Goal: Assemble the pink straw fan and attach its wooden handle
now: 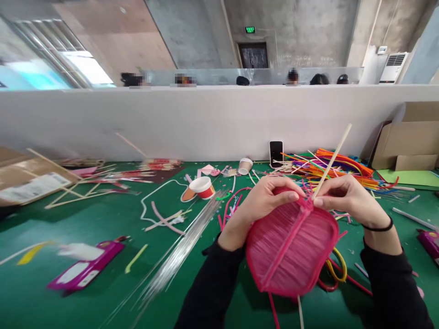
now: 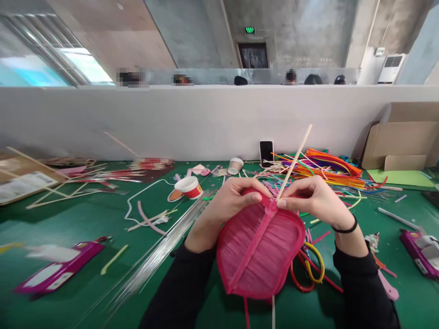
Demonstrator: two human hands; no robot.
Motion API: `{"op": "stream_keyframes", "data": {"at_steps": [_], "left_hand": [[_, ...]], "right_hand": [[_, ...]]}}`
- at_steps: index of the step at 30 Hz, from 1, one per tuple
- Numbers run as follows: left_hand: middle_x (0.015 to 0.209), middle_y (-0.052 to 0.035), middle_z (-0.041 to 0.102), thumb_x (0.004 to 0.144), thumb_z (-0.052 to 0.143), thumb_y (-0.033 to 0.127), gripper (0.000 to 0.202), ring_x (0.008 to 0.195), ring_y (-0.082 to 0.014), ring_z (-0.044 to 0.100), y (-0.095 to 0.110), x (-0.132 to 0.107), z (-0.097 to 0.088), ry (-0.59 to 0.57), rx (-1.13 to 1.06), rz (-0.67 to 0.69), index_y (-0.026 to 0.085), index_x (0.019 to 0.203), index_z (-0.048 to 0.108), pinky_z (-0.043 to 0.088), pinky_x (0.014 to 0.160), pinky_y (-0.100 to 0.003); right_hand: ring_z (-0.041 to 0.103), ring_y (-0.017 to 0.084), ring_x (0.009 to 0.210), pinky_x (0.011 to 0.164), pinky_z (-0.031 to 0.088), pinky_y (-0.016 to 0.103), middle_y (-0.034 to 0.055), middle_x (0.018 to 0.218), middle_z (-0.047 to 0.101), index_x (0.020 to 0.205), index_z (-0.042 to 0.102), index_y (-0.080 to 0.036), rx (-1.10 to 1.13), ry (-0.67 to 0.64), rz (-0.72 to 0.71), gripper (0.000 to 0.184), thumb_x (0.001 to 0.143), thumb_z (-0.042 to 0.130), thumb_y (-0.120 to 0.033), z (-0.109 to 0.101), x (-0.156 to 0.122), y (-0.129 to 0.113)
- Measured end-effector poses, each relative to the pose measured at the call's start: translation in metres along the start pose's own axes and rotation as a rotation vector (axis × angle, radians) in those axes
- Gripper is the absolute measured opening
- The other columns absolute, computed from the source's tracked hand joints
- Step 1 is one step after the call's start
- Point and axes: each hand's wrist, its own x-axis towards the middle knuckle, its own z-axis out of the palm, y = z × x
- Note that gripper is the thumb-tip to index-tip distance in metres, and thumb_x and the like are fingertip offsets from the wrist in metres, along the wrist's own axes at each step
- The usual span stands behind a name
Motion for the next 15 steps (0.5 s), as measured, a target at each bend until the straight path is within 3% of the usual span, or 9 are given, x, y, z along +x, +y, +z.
{"op": "stream_keyframes", "data": {"at_steps": [4,6,8,10,12,14,15], "left_hand": [[0.064,0.0044,0.054,0.064,0.079,0.064,0.053,0.051,-0.0077,0.046,-0.024,0.004,0.016,-0.114,-0.332,-0.09,0.018,0.079,0.056,0.034,0.049,-0.02],[0.063,0.0058,0.05,0.062,0.077,0.07,0.061,0.049,-0.0066,0.042,-0.037,0.01,0.026,-0.18,-0.462,-0.089,0.019,0.081,0.05,0.032,0.048,-0.02],[0.07,0.0032,0.055,0.065,0.071,0.075,0.063,0.053,-0.0085,0.048,-0.044,0.017,0.03,-0.183,-0.461,-0.072,0.019,0.087,0.051,0.037,0.051,-0.021],[0.086,-0.0037,0.064,0.069,0.067,0.074,0.062,0.072,-0.0154,0.061,-0.041,0.02,0.026,-0.114,-0.37,-0.011,0.019,0.095,0.055,0.048,0.065,-0.026],[0.114,-0.013,0.065,0.073,0.062,0.076,0.066,0.104,-0.0259,0.064,-0.028,0.016,0.016,-0.066,-0.258,0.074,0.02,0.107,0.059,0.051,0.087,-0.037],[0.137,-0.0178,0.056,0.071,0.05,0.086,0.086,0.127,-0.0344,0.054,-0.01,0.005,0.008,-0.207,-0.12,0.089,0.02,0.126,0.058,0.045,0.103,-0.046],[0.144,-0.0177,0.051,0.064,0.059,0.085,0.096,0.133,-0.0371,0.048,-0.001,-0.002,0.006,-0.291,0.012,0.062,0.021,0.135,0.053,0.041,0.108,-0.048]], "right_hand": [[0.059,0.008,0.056,0.053,0.048,0.019,-0.0019,0.064,0.068,0.081,0.076,-0.02,0.125,-0.123,-0.01,0.021,0.07,0.084,-0.035,0.008,0.002,0.001],[0.061,0.009,0.059,0.056,0.05,0.021,-0.0007,0.067,0.069,0.078,0.076,-0.019,0.147,-0.12,-0.057,0.021,0.072,0.083,-0.038,0.015,0.002,0.0],[0.062,0.01,0.059,0.056,0.05,0.023,0.0007,0.068,0.069,0.071,0.073,-0.018,0.117,-0.053,-0.115,0.024,0.074,0.08,-0.041,0.02,0.003,-0.002],[0.059,0.01,0.056,0.053,0.047,0.023,0.0011,0.066,0.068,0.069,0.071,-0.017,0.023,0.062,-0.155,0.026,0.076,0.078,-0.041,0.02,0.003,-0.002],[0.059,0.011,0.057,0.052,0.045,0.024,0.002,0.067,0.068,0.07,0.071,-0.017,-0.103,0.213,-0.186,0.025,0.077,0.077,-0.04,0.018,0.003,0.0],[0.06,0.013,0.059,0.053,0.045,0.025,0.0031,0.068,0.07,0.073,0.072,-0.017,-0.215,0.375,-0.201,0.022,0.077,0.075,-0.038,0.015,0.006,0.004],[0.061,0.013,0.059,0.054,0.046,0.026,0.0034,0.068,0.07,0.073,0.072,-0.017,-0.255,0.449,-0.207,0.021,0.077,0.075,-0.037,0.015,0.007,0.006]]}}
